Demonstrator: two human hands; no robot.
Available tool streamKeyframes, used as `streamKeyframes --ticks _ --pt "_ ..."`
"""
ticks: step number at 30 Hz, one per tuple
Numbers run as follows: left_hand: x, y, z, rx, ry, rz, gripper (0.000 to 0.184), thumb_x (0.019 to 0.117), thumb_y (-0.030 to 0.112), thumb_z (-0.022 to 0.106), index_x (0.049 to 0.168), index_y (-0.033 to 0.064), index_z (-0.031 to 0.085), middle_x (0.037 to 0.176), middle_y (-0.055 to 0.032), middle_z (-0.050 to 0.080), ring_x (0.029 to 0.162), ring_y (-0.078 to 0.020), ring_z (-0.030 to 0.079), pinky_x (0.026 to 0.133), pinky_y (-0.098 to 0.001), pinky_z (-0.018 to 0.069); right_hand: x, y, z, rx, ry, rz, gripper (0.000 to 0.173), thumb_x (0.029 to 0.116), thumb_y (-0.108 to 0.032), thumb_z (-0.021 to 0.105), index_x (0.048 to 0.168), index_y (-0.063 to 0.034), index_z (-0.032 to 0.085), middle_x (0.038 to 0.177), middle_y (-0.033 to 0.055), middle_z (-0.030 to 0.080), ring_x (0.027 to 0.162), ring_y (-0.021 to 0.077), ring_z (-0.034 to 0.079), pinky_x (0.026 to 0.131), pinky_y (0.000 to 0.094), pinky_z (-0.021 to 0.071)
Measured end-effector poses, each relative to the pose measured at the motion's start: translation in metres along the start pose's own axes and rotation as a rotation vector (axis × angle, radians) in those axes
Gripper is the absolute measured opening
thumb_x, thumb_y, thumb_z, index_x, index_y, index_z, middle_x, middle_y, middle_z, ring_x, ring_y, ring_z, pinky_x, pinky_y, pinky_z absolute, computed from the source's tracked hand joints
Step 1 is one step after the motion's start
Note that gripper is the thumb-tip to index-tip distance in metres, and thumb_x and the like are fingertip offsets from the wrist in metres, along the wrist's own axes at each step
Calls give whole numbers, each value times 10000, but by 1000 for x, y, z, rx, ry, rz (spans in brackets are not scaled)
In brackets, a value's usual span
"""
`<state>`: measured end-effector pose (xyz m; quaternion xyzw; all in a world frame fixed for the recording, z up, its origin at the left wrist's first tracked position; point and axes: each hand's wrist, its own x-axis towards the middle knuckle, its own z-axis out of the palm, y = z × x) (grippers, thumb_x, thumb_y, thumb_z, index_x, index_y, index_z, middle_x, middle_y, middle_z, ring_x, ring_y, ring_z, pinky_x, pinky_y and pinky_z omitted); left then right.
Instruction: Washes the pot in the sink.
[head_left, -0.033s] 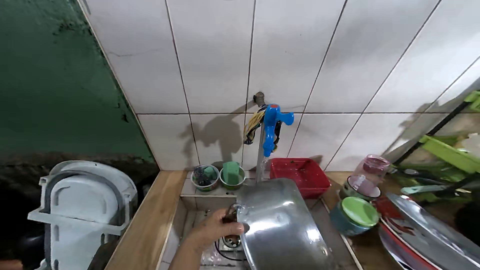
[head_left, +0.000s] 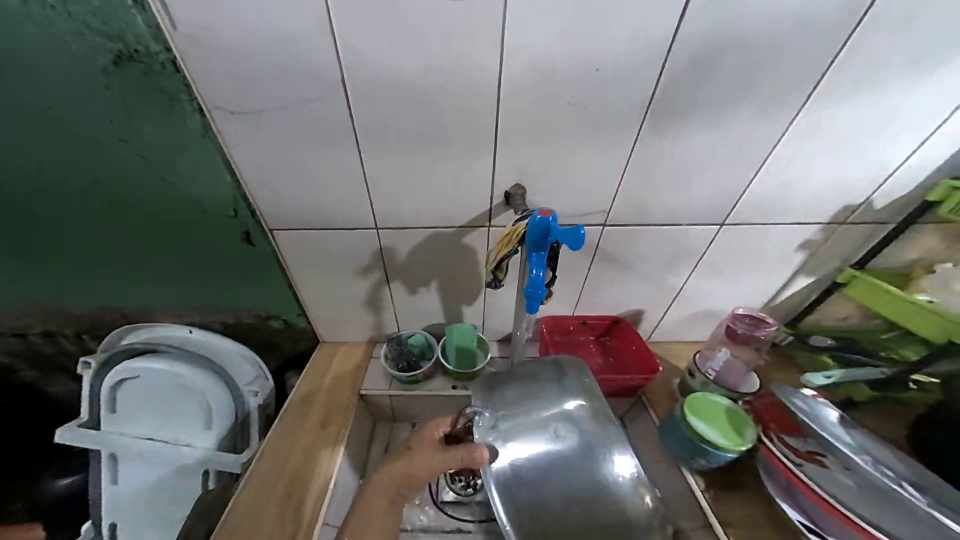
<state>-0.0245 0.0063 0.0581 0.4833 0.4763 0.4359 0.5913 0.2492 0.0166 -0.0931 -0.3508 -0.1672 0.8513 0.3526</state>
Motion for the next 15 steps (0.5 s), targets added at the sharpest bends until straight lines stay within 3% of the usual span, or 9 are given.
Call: streamKeyframes --ticks 1,2,4,6,10,15 --pt "1 4 2 -45 15 -21 197 853 174 736 1005 105 631 826 84 691 738 -34 672 719 -227 585 -12 -13 26 -60 175 54 460 1108 -270 160 1040 -35 550 787 54 648 676 122 625 630 292 551" --pt "2 8 6 -99 50 -47 129 880 127 689 988 98 624 803 60 698 706 -53 679 691 -235 593 -14 -21 38 -52 265 97 507 1123 -257 73 1102 -21 520 808 68 611 690 134 595 641 296 533" --pt "4 16 16 -187 159 -91 81 934 69 605 1011 71 582 787 22 679 678 -77 669 668 -246 591 -4 -21 33 -79 292 69 442 1113 -179 114 1060 -37 530 756 55 648 647 129 640 604 290 562" --pt "7 23 26 -236 272 -105 125 954 20 588 1078 26 576 844 -27 674 733 -107 676 702 -266 594 10 -22 32 -72 262 34 365 1120 -151 166 1123 -22 508 821 71 620 704 162 632 648 346 564" --pt "14 29 47 -49 317 -44 241 951 29 594 1186 -27 584 976 -72 667 853 -114 679 778 -289 593 36 -23 39 125 223 -71 625 1079 -502 61 1046 -103 542 812 84 677 735 220 677 653 426 584" --pt "32 24 60 -82 415 -11 322 990 61 552 1300 -24 527 1081 -140 636 933 -175 670 819 -340 585 45 -35 67 185 234 -53 772 1019 -700 75 1193 -118 551 986 138 681 879 281 678 720 502 575"
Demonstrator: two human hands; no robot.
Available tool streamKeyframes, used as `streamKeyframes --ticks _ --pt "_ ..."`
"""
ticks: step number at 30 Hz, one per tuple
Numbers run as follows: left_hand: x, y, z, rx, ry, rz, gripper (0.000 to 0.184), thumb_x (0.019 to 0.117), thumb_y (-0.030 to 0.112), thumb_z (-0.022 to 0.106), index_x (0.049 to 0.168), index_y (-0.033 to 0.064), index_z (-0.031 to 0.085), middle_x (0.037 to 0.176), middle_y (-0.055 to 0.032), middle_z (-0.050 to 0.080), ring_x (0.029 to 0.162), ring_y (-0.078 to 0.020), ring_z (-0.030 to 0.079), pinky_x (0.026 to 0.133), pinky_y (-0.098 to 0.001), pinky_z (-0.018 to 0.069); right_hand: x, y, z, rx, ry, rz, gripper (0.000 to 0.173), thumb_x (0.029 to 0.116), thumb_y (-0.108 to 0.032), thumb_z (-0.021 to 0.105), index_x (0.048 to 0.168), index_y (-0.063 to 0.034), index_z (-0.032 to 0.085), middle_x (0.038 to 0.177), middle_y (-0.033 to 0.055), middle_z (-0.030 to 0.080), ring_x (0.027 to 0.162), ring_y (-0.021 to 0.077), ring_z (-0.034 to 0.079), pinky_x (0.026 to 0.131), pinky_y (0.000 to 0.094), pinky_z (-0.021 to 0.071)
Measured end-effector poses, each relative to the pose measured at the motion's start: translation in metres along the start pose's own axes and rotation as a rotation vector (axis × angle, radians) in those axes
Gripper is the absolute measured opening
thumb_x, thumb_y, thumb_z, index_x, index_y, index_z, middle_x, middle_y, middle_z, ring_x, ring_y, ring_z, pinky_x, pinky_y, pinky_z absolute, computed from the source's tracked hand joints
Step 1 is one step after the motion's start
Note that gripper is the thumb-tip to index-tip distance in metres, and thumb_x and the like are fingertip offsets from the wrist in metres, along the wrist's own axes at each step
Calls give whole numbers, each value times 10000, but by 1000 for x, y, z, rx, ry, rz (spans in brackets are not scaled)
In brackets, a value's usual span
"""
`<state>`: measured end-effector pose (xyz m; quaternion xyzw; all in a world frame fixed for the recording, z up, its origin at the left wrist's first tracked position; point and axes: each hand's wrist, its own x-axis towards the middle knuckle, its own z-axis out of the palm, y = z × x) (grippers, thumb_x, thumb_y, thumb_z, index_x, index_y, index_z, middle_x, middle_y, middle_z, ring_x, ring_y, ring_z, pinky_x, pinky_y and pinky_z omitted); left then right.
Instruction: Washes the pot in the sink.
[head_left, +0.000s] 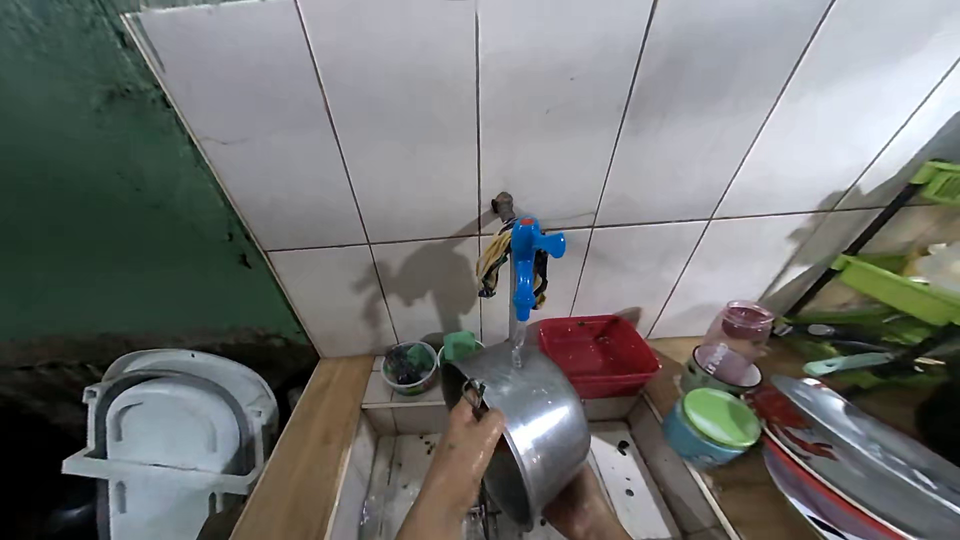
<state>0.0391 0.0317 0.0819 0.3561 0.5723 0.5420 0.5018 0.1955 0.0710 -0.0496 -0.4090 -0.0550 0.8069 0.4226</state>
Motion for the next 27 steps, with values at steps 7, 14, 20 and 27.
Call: streamKeyframes --ticks 7,14,20,27 --pt "-2 -1 19 -150 116 19 312 1029 55 525 1326 -38 491 1094 -166 625 938 -191 666 820 -348 582 1 -20 24 -171 242 -638 542 1125 -423 250 1371 -38 542 1172 136 668 1038 189 671 880 414 569" --pt "3 -2 34 -191 149 6 302 1040 57 503 1323 -48 482 1065 -175 638 884 -195 686 772 -337 597 -16 -83 74 -1422 -10 -954 483 1093 -327 405 1510 -111 516 1549 144 495 1450 336 440 1185 582 337" --pt "4 -8 31 -270 260 24 303 1107 180 393 1283 -20 539 959 -115 660 834 -148 668 745 -320 580 -49 -58 132 -2070 -392 -1029 580 1118 -416 183 1504 -168 538 1579 4 488 1533 209 326 1283 547 90" --pt "-9 -6 16 -463 330 -52 212 1077 115 407 1168 -29 532 887 -140 652 753 -190 683 658 -336 594 -30 2 -19 -1571 -87 -1782 596 1054 -649 195 1537 -387 429 1653 -52 366 1576 185 205 1275 546 78"
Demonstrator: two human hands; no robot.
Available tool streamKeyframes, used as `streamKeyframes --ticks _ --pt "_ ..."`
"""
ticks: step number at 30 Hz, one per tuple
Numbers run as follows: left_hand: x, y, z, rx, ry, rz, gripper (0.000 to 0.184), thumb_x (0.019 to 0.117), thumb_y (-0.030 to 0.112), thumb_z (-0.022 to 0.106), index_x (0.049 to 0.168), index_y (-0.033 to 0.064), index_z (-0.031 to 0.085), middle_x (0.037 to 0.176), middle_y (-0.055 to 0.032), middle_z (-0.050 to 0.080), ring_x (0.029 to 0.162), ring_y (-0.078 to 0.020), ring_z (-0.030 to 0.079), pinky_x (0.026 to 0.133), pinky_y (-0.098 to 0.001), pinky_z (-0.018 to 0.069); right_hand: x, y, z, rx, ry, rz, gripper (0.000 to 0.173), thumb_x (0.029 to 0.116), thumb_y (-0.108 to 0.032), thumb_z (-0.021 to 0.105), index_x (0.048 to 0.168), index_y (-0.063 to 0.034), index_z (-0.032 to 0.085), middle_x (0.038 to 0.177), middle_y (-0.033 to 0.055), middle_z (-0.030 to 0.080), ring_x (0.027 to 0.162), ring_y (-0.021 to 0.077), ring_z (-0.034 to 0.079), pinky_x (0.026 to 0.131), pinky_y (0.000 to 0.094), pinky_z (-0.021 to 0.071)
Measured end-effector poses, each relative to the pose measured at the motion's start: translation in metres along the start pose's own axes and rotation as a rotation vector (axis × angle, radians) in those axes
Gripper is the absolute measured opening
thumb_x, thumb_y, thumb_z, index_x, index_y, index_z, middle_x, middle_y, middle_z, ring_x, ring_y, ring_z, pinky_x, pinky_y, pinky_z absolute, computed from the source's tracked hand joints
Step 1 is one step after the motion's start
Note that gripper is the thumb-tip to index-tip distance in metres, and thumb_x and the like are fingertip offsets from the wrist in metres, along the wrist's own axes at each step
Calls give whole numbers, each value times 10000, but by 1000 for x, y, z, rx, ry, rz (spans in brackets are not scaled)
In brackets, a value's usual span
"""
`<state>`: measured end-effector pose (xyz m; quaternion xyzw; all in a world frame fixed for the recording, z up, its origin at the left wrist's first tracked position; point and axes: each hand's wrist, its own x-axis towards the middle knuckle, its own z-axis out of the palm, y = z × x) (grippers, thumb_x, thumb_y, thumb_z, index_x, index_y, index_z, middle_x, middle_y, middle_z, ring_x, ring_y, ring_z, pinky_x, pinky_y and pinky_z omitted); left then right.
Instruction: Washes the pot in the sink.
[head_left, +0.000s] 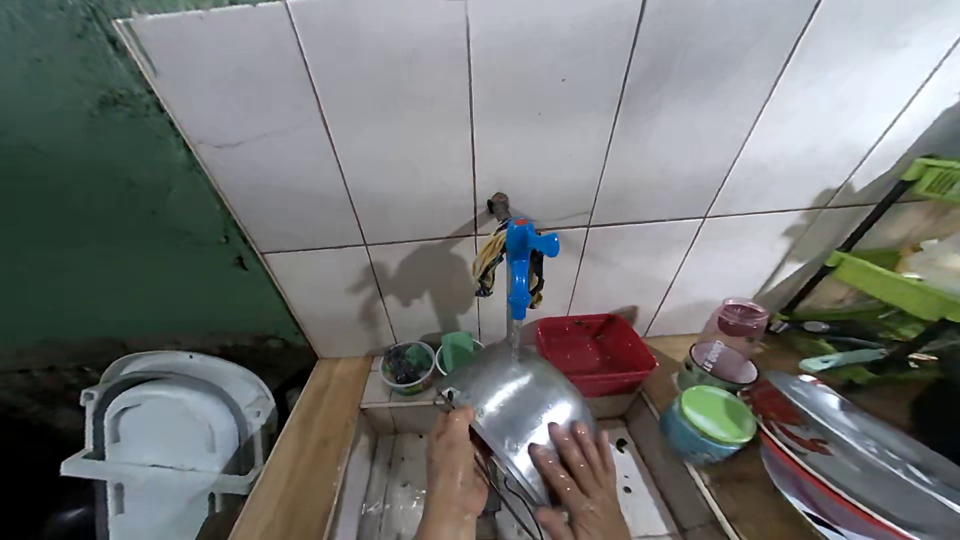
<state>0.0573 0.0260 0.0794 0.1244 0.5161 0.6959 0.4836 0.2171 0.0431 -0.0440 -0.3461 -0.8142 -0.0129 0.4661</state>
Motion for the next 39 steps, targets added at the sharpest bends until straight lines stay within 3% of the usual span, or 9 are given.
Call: streamKeyframes --ticks 3,6,13,23,29,32,34,37,39 --pt "-4 -9 4 84 -69 31 227 1074 95 416 1237 -32 508 976 -144 645 828 -176 679 723 -324 590 -23 21 -16 186 2 324 691 1087 -565 264 1544 -88 467 1599 254 387 1517 390 331 1230 581 281" --pt "-8 -26 9 321 -188 85 342 1040 99 476 1343 -60 489 1159 -180 614 1006 -189 629 865 -351 547 -5 28 -35 261 -111 537 774 1066 -544 311 1517 75 421 1573 299 395 1488 406 377 1223 533 322" --pt "-24 -63 23 788 -500 124 403 1023 171 473 1360 -48 507 1097 -180 651 980 -231 644 885 -406 534 24 28 -58 374 -247 719 852 1042 -644 152 1511 -13 480 1611 195 394 1539 327 294 1263 469 250" --pt "-30 -83 26 950 -702 143 405 1057 193 426 1387 -34 488 1118 -219 660 1014 -306 665 898 -459 538 16 36 -57 333 -181 825 778 1042 -609 243 1522 -42 473 1610 197 389 1523 290 328 1237 451 300" --pt "-37 -95 26 912 -830 121 453 1084 246 438 1461 -4 440 1175 -222 665 1065 -315 671 951 -490 530 56 24 -72 238 -398 738 723 990 -637 382 1458 -122 582 1600 123 436 1527 340 309 1212 590 278" --pt "-34 -117 7 606 -960 179 475 1098 226 411 1462 -78 443 1267 -250 635 1145 -261 643 1031 -417 492 82 8 -71 191 -519 752 564 1030 -363 567 1537 -130 481 1601 157 422 1496 401 342 1182 653 279" --pt "-24 -129 -11 515 -1060 94 530 1110 263 275 1417 -121 473 1339 -258 582 1231 -221 568 1088 -353 423 86 4 -61 99 -503 741 480 1048 -145 524 1527 -150 504 1583 116 466 1482 373 386 1188 627 289" --pt "-2 -142 -26 873 -1219 -113 594 1136 338 218 1396 -101 524 1397 -299 556 1351 -348 520 1166 -489 355 90 1 -52 3 -518 689 493 1029 -14 458 1494 -153 547 1541 94 524 1462 340 431 1184 625 286" --pt "15 -159 -33 1021 -1370 3 517 1133 305 281 1432 -37 529 1418 -262 563 1362 -355 516 1169 -509 346 91 -2 -48 -16 -547 662 486 1023 -1 459 1471 -150 571 1523 92 544 1453 330 450 1189 639 280"
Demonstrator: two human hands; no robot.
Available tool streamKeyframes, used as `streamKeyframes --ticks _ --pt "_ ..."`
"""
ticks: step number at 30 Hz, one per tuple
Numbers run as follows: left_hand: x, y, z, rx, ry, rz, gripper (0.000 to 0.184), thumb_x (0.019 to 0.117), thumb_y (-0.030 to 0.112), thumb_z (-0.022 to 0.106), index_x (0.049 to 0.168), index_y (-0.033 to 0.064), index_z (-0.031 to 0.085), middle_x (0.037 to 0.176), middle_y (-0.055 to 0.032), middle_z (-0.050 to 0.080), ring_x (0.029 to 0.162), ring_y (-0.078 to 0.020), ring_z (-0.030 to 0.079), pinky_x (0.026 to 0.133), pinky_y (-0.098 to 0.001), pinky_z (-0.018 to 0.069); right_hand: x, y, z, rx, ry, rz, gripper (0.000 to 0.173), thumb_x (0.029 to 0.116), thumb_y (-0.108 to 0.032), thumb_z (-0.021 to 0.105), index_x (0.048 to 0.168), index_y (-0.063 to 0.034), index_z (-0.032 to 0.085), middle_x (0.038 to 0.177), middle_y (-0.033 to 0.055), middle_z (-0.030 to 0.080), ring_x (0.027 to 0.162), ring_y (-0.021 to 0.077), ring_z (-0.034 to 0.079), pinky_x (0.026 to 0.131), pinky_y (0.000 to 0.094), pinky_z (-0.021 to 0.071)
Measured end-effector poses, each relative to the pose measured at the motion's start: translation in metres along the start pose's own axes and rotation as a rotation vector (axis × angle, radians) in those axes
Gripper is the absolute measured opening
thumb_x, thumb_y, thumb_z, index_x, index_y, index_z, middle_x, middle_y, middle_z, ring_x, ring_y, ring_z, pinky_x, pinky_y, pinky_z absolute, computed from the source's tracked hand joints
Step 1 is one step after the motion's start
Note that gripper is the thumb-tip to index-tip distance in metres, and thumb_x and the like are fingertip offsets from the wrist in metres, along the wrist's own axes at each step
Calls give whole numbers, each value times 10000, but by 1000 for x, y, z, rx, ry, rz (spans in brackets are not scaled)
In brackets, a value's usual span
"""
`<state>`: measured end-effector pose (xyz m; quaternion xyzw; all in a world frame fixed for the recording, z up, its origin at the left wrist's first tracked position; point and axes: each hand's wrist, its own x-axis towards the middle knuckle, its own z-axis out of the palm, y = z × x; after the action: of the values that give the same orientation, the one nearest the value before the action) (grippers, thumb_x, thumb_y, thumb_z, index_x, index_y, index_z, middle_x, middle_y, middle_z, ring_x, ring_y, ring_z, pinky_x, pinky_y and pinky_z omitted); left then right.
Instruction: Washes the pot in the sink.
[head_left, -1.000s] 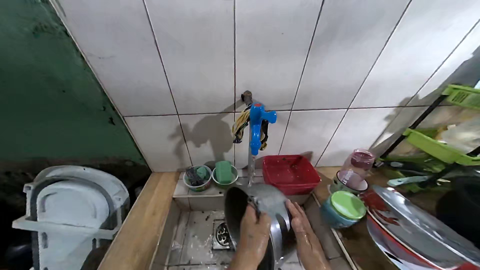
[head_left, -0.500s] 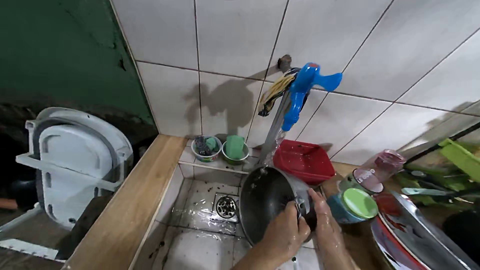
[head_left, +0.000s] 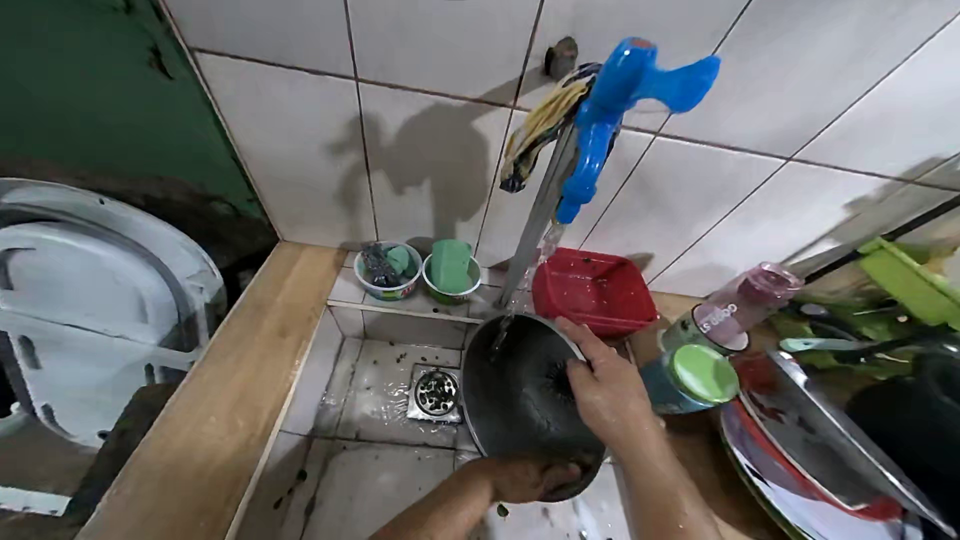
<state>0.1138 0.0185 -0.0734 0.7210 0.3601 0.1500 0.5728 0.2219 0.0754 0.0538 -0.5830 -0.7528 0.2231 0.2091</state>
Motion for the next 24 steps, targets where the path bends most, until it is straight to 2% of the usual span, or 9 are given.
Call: streamKeyframes --ticks 4,6,10,13,16,18,19,22,24 --pt "19 -57 -44 521 138 -161 490 1082 349 467 1509 111 505 1598 -125 427 1517 -343 309 1252 -583 126 1 -5 -3 -24 -1 45 493 1012 14 470 1456 -164 589 1495 90 571 1386 342 521 1140 625 360" --pt "30 -63 -77 693 382 -194 447 1040 205 547 1462 61 545 1573 -123 457 1500 -311 347 1245 -491 240 4 -2 -8 -16 10 81 493 1009 9 476 1446 -180 601 1465 109 590 1319 373 564 1051 637 436" --pt "52 -69 -89 1082 492 -84 579 1007 -16 490 1570 19 363 1689 -73 253 1569 -233 194 1275 -408 134 11 8 -11 45 13 101 492 1006 2 480 1446 -181 601 1490 108 566 1354 314 547 1060 599 447" --pt "68 -71 -41 817 538 -226 628 1049 217 500 1583 -37 286 1705 -147 156 1582 -313 112 1286 -489 73 14 1 -6 59 42 94 456 1016 -10 490 1422 -168 625 1456 110 594 1341 301 558 1071 575 452" --pt "64 -36 -7 418 316 -349 804 1064 478 408 1596 -72 164 1677 -282 92 1570 -411 66 1264 -562 54 16 1 -8 59 52 146 443 1033 -22 484 1425 -178 619 1416 97 625 1278 300 602 1022 585 479" --pt "40 0 -1 183 153 -197 613 1103 399 372 1523 -47 393 1559 -292 387 1476 -399 353 1217 -532 270 16 8 -10 63 54 134 447 1030 -29 485 1423 -193 624 1410 79 635 1259 283 620 1003 593 487" --pt "25 19 -3 38 65 -118 543 1127 340 309 1497 -34 444 1519 -267 461 1440 -357 425 1199 -493 309 15 10 -10 63 53 113 449 1027 -27 480 1417 -191 630 1415 75 633 1271 273 614 1014 588 482" --pt "-5 34 -6 -189 -64 -6 534 1138 306 227 1562 15 371 1590 -195 404 1491 -265 369 1241 -426 241 12 9 -5 67 67 62 429 1023 -25 490 1393 -173 649 1427 84 624 1323 254 584 1068 559 466" --pt "-7 5 -11 63 -58 28 489 1133 263 292 1553 40 406 1581 -170 431 1486 -281 381 1242 -465 242 9 8 -2 58 91 36 438 1004 -6 498 1380 -163 658 1415 104 631 1320 284 585 1055 574 471"
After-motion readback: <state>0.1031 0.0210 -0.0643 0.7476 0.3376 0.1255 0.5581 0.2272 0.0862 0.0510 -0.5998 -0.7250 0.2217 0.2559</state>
